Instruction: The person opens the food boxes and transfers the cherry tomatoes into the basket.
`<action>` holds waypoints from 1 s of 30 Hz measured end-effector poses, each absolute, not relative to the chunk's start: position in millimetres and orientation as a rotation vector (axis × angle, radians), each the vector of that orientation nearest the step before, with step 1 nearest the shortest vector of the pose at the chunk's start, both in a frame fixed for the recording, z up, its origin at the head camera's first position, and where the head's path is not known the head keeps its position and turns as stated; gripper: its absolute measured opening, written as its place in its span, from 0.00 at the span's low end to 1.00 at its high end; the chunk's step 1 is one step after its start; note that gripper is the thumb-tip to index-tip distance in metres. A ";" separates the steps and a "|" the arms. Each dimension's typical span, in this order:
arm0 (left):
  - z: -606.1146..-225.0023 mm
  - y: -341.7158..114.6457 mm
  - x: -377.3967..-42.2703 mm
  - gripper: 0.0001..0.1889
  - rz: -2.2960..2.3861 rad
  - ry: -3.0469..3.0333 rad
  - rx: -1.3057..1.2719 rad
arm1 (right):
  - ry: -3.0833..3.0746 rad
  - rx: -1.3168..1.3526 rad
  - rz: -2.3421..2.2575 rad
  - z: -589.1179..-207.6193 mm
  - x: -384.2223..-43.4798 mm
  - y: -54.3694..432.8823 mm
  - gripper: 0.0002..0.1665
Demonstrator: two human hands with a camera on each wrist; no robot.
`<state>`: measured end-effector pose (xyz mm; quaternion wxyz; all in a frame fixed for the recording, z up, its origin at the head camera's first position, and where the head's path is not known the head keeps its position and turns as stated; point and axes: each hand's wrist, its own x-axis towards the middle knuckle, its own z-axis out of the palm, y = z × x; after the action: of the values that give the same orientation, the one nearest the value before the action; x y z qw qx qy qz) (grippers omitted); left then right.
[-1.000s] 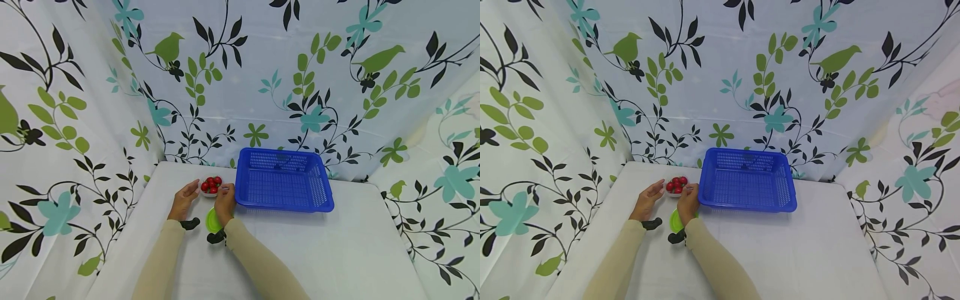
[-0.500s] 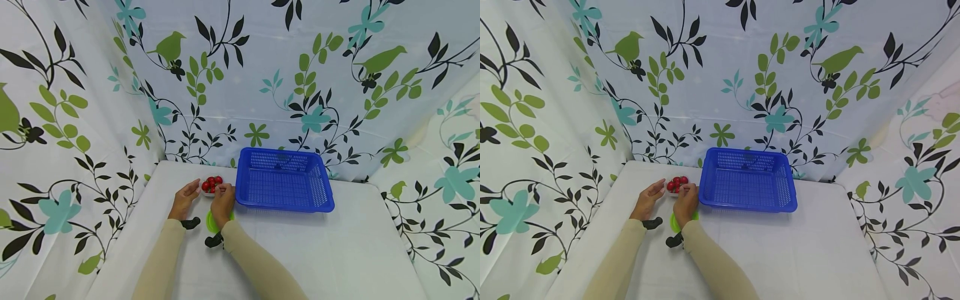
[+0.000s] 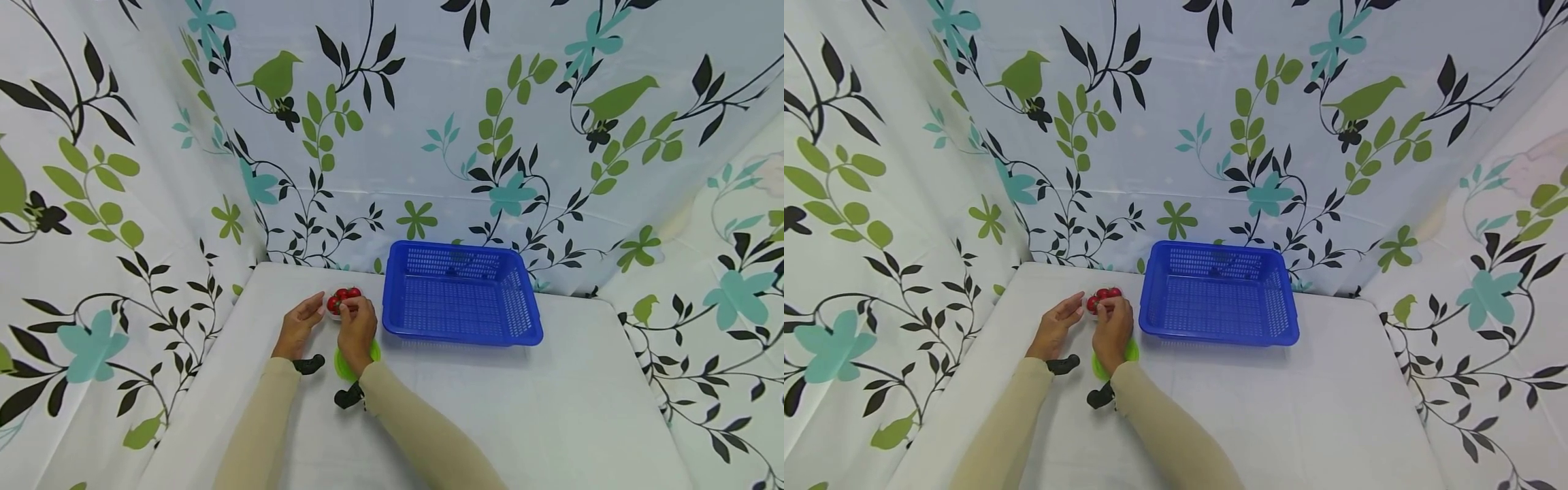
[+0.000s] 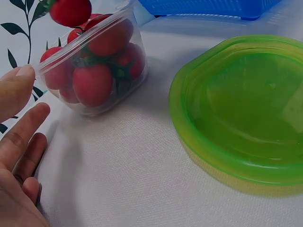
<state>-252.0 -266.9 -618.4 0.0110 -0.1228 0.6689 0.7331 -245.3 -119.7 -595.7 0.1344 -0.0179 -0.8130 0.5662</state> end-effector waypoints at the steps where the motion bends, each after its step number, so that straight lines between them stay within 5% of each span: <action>1: -617.7 -266.6 -252.1 0.28 2.286 2.091 -0.382 | -2.349 -0.034 1.649 -593.8 -245.2 -118.9 0.04; 30: -616.1 -264.6 -250.6 0.28 2.237 2.138 -0.380 | -2.191 0.162 1.633 -536.5 -269.0 -63.3 0.03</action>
<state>-250.6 -264.6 -616.1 0.0118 -0.1220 0.6858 0.7174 -269.0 -63.3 -536.5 0.2005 0.0581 -0.7841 0.5844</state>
